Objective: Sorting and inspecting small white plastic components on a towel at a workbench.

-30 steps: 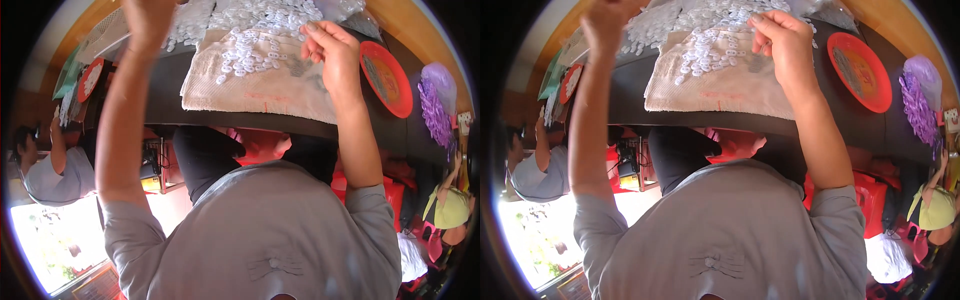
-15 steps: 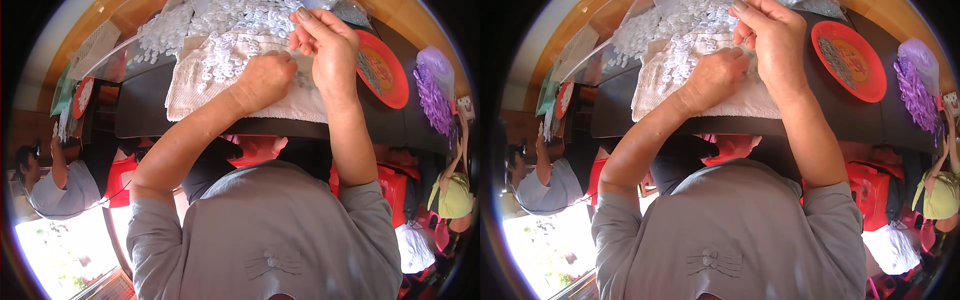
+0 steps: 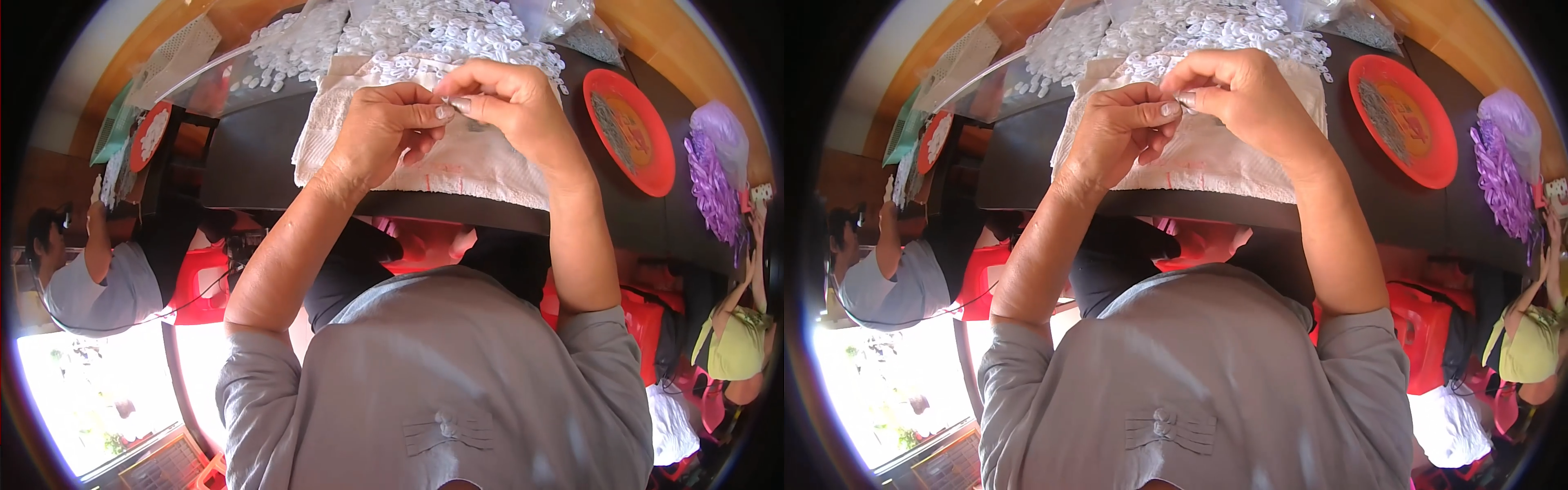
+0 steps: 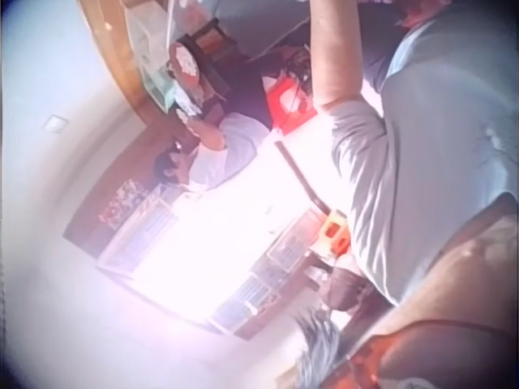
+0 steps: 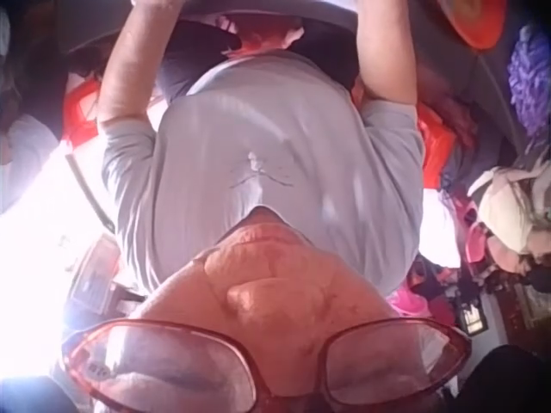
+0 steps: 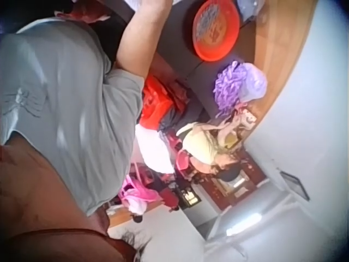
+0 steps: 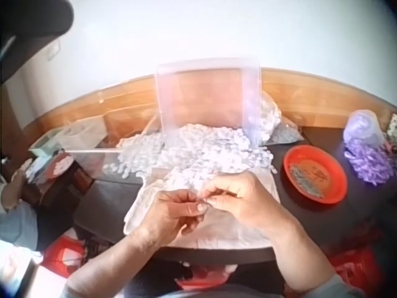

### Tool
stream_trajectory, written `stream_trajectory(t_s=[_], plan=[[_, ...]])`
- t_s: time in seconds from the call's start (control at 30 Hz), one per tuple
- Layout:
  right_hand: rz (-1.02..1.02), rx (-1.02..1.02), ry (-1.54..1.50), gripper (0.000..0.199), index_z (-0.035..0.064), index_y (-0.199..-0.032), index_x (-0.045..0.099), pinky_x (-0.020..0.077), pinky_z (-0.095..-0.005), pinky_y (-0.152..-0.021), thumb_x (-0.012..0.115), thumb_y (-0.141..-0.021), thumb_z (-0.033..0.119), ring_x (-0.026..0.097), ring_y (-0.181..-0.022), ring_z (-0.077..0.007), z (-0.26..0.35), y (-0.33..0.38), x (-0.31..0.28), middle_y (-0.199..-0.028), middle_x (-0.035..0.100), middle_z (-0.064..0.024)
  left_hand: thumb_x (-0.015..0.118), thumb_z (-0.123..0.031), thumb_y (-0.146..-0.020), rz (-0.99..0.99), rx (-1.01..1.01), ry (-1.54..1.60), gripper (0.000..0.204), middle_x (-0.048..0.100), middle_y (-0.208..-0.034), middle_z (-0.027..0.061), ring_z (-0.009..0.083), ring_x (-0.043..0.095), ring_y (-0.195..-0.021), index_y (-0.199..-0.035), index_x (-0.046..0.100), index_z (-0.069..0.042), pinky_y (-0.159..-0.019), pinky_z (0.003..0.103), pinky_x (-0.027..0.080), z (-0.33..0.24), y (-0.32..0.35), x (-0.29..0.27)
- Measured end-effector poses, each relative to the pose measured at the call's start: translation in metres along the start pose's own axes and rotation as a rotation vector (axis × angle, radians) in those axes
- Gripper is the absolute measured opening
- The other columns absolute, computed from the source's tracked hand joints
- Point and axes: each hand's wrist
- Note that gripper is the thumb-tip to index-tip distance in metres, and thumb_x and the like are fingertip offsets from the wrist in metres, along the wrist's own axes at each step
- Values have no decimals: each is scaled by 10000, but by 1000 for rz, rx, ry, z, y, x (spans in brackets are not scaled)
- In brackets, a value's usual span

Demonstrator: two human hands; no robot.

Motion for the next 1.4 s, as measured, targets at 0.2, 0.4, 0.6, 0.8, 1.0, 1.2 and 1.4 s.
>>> stream_trajectory(t_s=[0.2, 0.4, 0.6, 0.8, 1.0, 1.2, 1.4], plan=[[114, 93, 0, 122, -5, -931, 671, 468, -206, -664, 620, -820, -3, 586, -740, -51, 4, 0, 0, -808, 662, -8, 615, -75, -881, 48, 14, 120, 122, 597, -701, 86, 132, 529, -529, -851, 613, 43, -413, 252, 366, -4, 1, -13], [33, 5, 49, 106, 9, -927, 668, 424, -195, -603, 664, -822, 21, 520, -685, -45, 3, 0, 2, -814, 639, 10, 613, -78, -884, 83, 6, 151, 126, 600, -717, 91, 140, 530, -554, -878, 602, 48, -451, 256, 371, -11, -3, -11], [-16, -69, 153, 75, 21, -919, 652, 429, -204, -607, 634, -852, 50, 522, -693, -42, 0, 0, -2, -796, 625, 23, 613, -77, -887, 71, -3, 151, 124, 603, -724, 91, 136, 529, -561, -871, 597, 44, -469, 253, 386, -9, -6, -4], [33, 0, 201, 78, 23, -908, 637, 432, -209, -609, 577, -861, 36, 524, -706, -46, -1, 0, -4, -783, 607, 33, 610, -69, -885, -10, -13, 124, 111, 608, -728, 93, 140, 540, -554, -874, 597, 41, -451, 260, 395, -6, -1, 3], [17, 173, 10, 53, -7, -861, 607, 382, -222, -549, 603, -819, 25, 475, -636, -51, 4, 0, -2, -688, 552, 19, 579, -117, -894, 31, -34, 184, 147, 588, -713, 81, 144, 519, -548, -841, 580, 20, -420, 258, 365, -2, 2, 1], [26, 83, 38, 42, -14, -858, 584, 442, -241, -660, 581, -816, -9, 538, -733, -81, 1, -1, 4, -778, 602, -15, 516, -149, -906, 216, -150, 487, 164, 549, -728, 66, 140, 472, -587, -854, 554, 1, -413, 267, 336, 13, 0, -9], [52, -22, 126, 76, -7, -909, 594, 422, -197, -637, 601, -834, 1, 510, -703, -45, -5, -1, 5, -790, 575, 23, 538, -148, -898, 130, -134, 461, 168, 559, -732, 71, 146, 489, -588, -854, 562, 13, -419, 268, 352, 16, 4, -10]])
Point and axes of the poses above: each hand's wrist, its own y-axis away from the middle knuckle, its own x-axis out of the palm, z = x × y
